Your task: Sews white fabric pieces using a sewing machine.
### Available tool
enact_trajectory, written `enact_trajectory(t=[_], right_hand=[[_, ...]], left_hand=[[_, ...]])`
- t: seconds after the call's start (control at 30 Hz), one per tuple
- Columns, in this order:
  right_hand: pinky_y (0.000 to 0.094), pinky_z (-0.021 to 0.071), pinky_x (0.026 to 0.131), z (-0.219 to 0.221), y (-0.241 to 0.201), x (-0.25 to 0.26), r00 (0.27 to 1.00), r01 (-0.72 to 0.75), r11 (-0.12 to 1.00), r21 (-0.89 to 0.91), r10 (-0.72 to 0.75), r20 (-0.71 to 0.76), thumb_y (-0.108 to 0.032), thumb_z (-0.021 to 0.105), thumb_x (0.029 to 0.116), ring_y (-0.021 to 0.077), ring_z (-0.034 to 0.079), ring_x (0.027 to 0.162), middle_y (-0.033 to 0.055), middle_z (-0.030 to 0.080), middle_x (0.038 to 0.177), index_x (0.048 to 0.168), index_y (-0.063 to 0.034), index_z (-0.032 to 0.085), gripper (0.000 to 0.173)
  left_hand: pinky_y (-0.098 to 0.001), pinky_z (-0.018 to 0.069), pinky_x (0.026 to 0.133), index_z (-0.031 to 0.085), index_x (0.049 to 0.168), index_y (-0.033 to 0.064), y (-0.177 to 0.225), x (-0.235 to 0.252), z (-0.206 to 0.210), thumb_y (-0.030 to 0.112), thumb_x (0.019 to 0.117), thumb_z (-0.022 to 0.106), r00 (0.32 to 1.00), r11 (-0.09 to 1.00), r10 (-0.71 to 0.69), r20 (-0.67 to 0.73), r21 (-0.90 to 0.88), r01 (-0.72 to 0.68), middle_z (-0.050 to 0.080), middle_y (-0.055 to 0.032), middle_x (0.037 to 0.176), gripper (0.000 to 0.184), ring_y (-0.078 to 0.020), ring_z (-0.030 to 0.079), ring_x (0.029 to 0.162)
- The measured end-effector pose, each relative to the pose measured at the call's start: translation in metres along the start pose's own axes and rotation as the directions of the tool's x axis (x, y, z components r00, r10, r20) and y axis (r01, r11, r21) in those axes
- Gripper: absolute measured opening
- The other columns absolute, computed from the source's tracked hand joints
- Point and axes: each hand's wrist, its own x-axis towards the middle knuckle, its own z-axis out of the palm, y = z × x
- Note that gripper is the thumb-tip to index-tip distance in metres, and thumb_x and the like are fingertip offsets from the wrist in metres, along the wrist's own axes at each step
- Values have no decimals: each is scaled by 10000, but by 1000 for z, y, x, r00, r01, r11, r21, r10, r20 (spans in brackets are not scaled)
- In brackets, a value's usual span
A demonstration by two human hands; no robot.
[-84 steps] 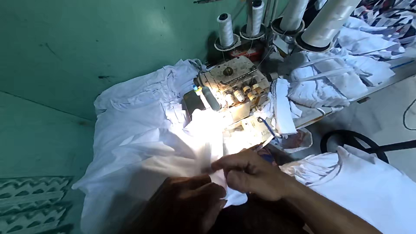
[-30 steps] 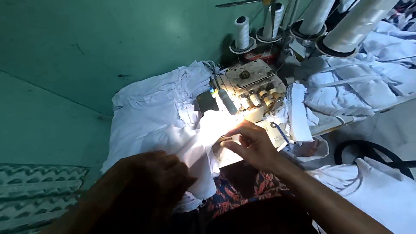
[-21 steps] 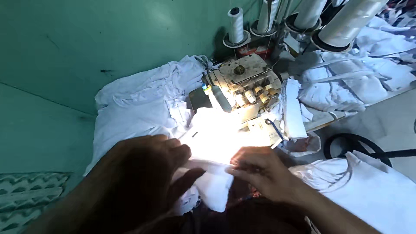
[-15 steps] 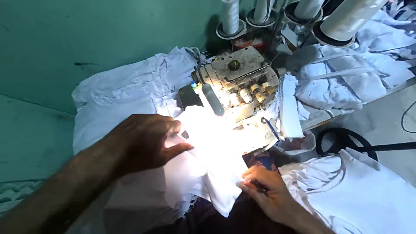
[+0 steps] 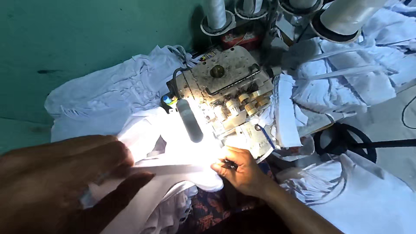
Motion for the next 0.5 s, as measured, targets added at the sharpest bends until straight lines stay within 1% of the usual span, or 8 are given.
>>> enact_trajectory(t=[0.03, 0.17, 0.3, 0.33, 0.37, 0.43, 0.47, 0.5], right_hand=[[213, 478, 612, 1, 1, 2, 1000, 6, 1000, 9, -6, -2, -304, 697, 992, 56, 568, 696, 24, 609, 772, 806, -49, 670, 317], [223, 480, 606, 5, 7, 8, 1000, 19, 1000, 23, -18, -16, -307, 705, 987, 62, 561, 685, 22, 596, 757, 783, -53, 651, 329], [214, 486, 623, 5, 2, 13, 1000, -19, 999, 26, 19, -10, -323, 701, 987, 46, 572, 705, 6, 611, 776, 801, -67, 662, 318], [217, 505, 643, 5, 1, 13, 999, -33, 999, 36, 34, -16, -329, 702, 986, 46, 592, 730, 6, 634, 810, 839, -69, 688, 298], [228, 544, 686, 4, -1, 12, 998, -44, 998, 53, 46, -38, -331, 709, 981, 52, 628, 783, 15, 672, 883, 902, -66, 721, 276], [259, 594, 776, 6, -3, 6, 988, -11, 996, 93, 25, -150, -298, 719, 970, 96, 668, 925, 95, 693, 1128, 1082, -11, 724, 308], [250, 603, 769, 9, -1, 1, 974, 23, 995, 99, 0, -225, -274, 706, 973, 103, 667, 944, 125, 668, 1200, 1193, 18, 698, 366], [215, 581, 720, 14, 2, -5, 957, 42, 995, 93, -13, -289, -257, 683, 981, 75, 645, 894, 110, 662, 1180, 1231, 14, 686, 369]], left_hand=[[-273, 471, 619, 666, 874, 37, -5, 0, 7, 403, 967, 668, 1000, 999, 31, -6, -7, -31, 624, -55, 754, 378, -96, 586, 699], [-243, 464, 587, 670, 924, 131, -12, 9, 29, 469, 988, 620, 995, 995, 101, -17, 3, -101, 620, 26, 760, 348, -41, 576, 677], [-160, 397, 535, 663, 860, 193, -8, 19, 44, 464, 997, 586, 993, 995, 100, -57, -26, -101, 555, 111, 706, 313, 41, 504, 625], [-148, 384, 534, 661, 858, 202, -7, 18, 43, 461, 1001, 581, 994, 994, 97, -58, -36, -99, 543, 123, 705, 307, 52, 488, 622], [-155, 383, 536, 657, 859, 204, -6, 16, 41, 456, 1006, 583, 994, 994, 96, -60, -46, -98, 542, 121, 707, 301, 47, 489, 625], [-189, 428, 565, 663, 891, 178, -2, 4, 35, 426, 1006, 613, 994, 992, 90, -61, -89, -95, 572, 78, 730, 278, 9, 530, 646], [-198, 454, 590, 662, 920, 169, 1, -5, 31, 414, 1005, 624, 995, 991, 80, -64, -106, -87, 590, 61, 755, 262, -5, 552, 669], [-211, 467, 610, 665, 942, 150, 5, -12, 26, 398, 1003, 632, 996, 991, 63, -67, -110, -71, 606, 38, 770, 258, -23, 566, 684]])
